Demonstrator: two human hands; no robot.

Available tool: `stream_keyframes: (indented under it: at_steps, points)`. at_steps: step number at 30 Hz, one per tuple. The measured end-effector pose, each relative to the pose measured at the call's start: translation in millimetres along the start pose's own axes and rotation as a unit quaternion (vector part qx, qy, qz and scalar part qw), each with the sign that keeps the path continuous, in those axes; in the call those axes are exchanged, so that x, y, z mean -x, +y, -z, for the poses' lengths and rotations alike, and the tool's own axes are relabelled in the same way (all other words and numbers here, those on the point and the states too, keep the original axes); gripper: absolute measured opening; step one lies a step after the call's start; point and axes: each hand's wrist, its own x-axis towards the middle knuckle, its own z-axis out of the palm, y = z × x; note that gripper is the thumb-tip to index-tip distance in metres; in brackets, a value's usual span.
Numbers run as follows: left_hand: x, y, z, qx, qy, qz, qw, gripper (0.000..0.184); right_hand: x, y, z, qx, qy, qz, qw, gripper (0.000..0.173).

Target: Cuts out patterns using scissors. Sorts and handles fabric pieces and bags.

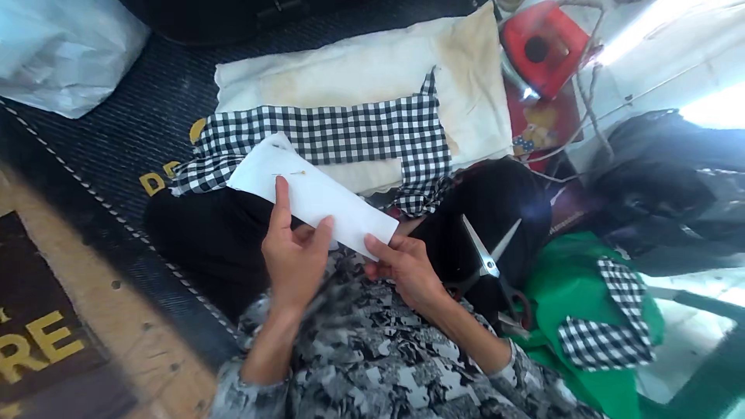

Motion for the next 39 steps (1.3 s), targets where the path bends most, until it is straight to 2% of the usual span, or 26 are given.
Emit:
stream_keyframes:
  at_steps: [4, 8, 10, 13, 15, 17, 23, 26, 30, 34, 39]
  points:
    - [2, 0, -3, 0.025, -0.04, -0.007, 0.999, 0.107, 1, 1, 1, -0.009, 0.001, 0.004, 1.0, 0.014]
    - [3, 0, -5, 0.023, -0.027, -0.015, 0.999, 0.107, 4, 3, 7, 0.038, -0.015, 0.023, 0.999, 0.015]
    - [3, 1, -2, 0.004, -0.02, -0.021, 1.0, 0.107, 8, 7, 16, 0.127, -0.019, 0.067, 0.989, 0.019]
    - [3, 3, 3, -0.023, -0.01, -0.036, 0.999, 0.106, 17, 12, 29, 0.265, 0.02, 0.184, 0.946, 0.027]
    - [4, 4, 3, -0.035, -0.011, -0.048, 0.998, 0.105, 25, 10, 28, 0.286, 0.039, 0.239, 0.927, 0.022]
    - [6, 4, -1, -0.042, -0.013, -0.064, 0.997, 0.105, 28, 5, 23, 0.301, 0.031, 0.253, 0.919, 0.022]
    - [13, 7, -12, -0.093, -0.008, -0.148, 0.985, 0.097, 21, 1, 11, 0.346, -0.006, 0.273, 0.898, 0.019]
    - [17, 4, -17, -0.132, -0.006, -0.218, 0.967, 0.091, 18, 6, 7, 0.365, 0.016, 0.299, 0.882, 0.018]
    - [25, 3, -29, -0.228, 0.028, -0.306, 0.924, 0.079, 17, 11, 4, 0.407, 0.062, 0.344, 0.844, 0.017]
    - [29, 5, -37, -0.257, 0.05, -0.333, 0.906, 0.075, 16, 16, 4, 0.429, 0.083, 0.386, 0.812, 0.016]
    - [33, 9, -39, -0.224, 0.027, -0.324, 0.919, 0.075, 15, 21, 6, 0.427, 0.081, 0.399, 0.807, 0.014]
